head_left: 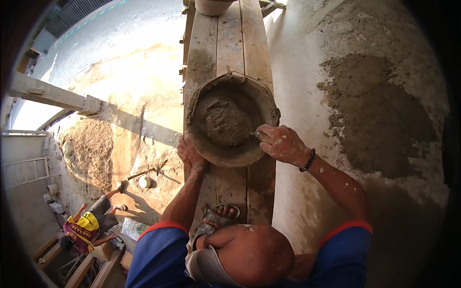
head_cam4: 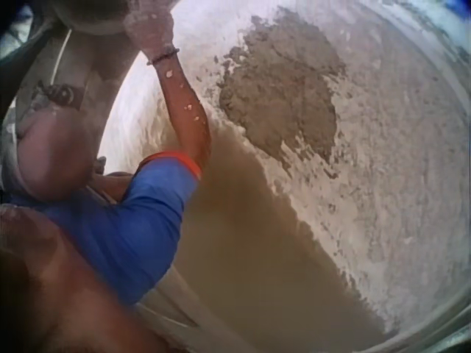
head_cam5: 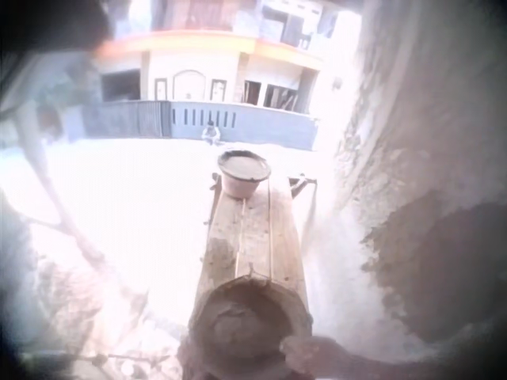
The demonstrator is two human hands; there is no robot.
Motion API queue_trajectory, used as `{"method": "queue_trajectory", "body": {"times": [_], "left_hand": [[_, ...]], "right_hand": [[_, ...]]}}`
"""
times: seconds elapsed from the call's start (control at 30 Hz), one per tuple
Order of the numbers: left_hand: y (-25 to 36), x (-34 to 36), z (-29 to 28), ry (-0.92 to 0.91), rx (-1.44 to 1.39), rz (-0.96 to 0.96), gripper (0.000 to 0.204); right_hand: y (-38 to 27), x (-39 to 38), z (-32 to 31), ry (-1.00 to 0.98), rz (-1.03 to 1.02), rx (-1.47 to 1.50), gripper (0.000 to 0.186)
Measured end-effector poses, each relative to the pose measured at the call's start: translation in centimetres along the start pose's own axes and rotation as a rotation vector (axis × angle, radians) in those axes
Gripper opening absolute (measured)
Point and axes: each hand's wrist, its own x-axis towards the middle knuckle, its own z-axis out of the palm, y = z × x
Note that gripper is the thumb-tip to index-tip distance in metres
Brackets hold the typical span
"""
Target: The person applies mortar to a wall from a bucket using a trowel and smooths it across the surface.
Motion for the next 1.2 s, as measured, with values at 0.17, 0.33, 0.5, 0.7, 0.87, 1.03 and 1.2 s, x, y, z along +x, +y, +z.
{"method": "queue_trajectory", "body": {"times": [0.17, 0.33, 0.5, 0.7, 0.87, 1.03, 1.2], "left_hand": [[0.5, 0.0, 0.5, -0.026, 0.174, 0.119, 0.060], [-0.6, 0.6, 1.8, -0.074, 0.127, 0.052, 0.055], [-2.3, 0.7, 3.0, -0.101, 0.047, 0.148, 0.054], [-3.1, 1.1, 2.4, 0.055, 0.028, -0.009, 0.050], [0.2, -0.1, 1.1, 0.038, 0.257, 0.201, 0.046], [-2.5, 0.0, 2.2, -0.011, 0.157, 0.127, 0.045], [-5.2, 1.2, 2.1, 0.065, 0.044, 0.216, 0.049]], "right_hand": [[1.2, -2.2, 0.8, 0.066, -0.105, -0.041, 0.033], [-0.5, -3.0, -2.7, 0.026, 0.154, 0.141, 0.041], [-2.8, -5.2, -11.8, 0.228, 0.029, 0.217, 0.040], [-3.3, -8.2, -21.8, 0.272, 0.202, 0.388, 0.042], [10.1, -15.2, -26.2, 0.519, 0.653, 0.652, 0.048], [10.2, -23.9, -35.4, 1.113, 0.900, -0.096, 0.062], [3.8, -17.5, -28.6, 0.722, 0.769, 0.056, 0.056]]}}
